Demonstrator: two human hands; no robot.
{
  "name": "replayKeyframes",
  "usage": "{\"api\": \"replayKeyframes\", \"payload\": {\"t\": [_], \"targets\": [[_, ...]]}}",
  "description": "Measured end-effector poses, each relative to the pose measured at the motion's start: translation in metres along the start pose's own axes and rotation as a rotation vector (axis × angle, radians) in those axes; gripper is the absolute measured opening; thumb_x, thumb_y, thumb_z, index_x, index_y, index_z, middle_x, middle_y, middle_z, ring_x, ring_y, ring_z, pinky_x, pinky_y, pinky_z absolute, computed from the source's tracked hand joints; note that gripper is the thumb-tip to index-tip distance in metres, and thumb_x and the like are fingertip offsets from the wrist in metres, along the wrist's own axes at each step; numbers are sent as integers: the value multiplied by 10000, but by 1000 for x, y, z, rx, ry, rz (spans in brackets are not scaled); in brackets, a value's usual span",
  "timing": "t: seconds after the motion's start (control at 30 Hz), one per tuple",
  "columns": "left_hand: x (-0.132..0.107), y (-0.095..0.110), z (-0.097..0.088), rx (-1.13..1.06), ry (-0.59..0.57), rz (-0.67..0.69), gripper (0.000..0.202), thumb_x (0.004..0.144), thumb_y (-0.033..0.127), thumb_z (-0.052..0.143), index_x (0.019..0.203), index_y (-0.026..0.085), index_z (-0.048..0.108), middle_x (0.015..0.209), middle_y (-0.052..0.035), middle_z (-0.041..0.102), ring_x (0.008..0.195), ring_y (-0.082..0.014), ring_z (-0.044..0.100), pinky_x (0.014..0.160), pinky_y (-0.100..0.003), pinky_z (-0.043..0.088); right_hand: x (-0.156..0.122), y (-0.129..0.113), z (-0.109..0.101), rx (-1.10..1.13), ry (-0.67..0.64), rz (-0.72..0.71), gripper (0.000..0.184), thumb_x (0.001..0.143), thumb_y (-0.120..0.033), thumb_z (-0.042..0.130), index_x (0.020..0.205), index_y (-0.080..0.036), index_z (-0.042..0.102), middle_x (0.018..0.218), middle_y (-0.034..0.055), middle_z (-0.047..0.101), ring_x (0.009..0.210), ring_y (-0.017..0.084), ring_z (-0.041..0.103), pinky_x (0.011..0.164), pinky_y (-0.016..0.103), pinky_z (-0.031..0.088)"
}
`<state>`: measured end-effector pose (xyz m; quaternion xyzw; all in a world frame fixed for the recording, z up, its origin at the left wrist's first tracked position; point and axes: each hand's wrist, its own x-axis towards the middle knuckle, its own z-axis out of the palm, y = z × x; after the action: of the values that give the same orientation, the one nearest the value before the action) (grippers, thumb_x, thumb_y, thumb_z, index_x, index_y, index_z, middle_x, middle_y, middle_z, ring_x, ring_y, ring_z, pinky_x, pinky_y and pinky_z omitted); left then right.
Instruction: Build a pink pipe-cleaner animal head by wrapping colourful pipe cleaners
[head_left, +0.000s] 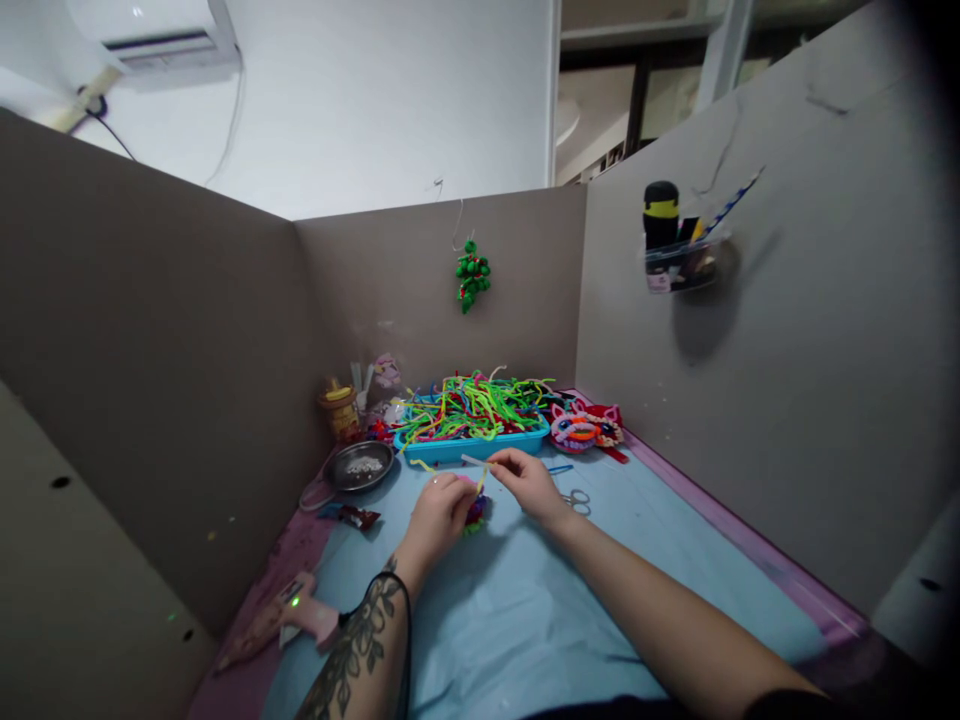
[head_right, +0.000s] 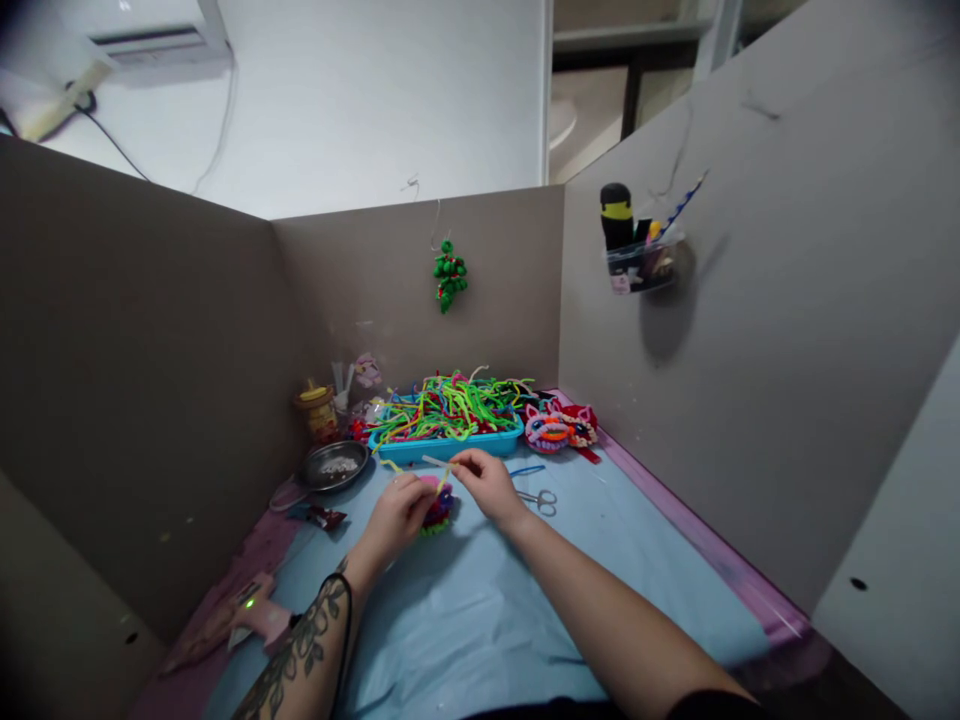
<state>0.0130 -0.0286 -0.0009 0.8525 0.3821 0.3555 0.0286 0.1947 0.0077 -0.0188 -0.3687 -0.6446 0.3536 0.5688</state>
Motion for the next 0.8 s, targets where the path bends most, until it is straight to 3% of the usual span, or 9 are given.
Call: {"api": "replayKeyframes", "payload": {"t": [0.27,0.43,0.6,0.8], "targets": [[1,2,-1,-15,-21,5,215,891,230,420,812,190,615,759,-47,584,748,-164,522,701,-285,401,-8,-2,3,-291,159,-199,179,830,-350,533,758,-202,601,676,22,587,647,168,526,624,283,400],[2,5,-3,3,-29,46,233,886,220,419,747,181,602,725,-45,576,716,-160,508,672,-274,388,-9,-3,4,-368,134,-271,172,855,-316,493,742,-207,564,684,22,563,661,166,512,641,280,385],[1,4,-3,0,-20,19,217,884,211,422,778,190,610,745,-46,584,730,-163,515,681,-281,388,-5,-5,1,-130,53,-116,192,818,-380,545,746,-203,555,634,-4,531,583,140,480,561,261,378],[0,1,-2,17,13,-61,240,889,245,409,798,192,625,743,-55,585,748,-177,521,682,-293,398,1,-9,1,326,-16,119,338,753,-512,570,812,-183,624,702,39,631,542,126,481,485,248,351]]}}
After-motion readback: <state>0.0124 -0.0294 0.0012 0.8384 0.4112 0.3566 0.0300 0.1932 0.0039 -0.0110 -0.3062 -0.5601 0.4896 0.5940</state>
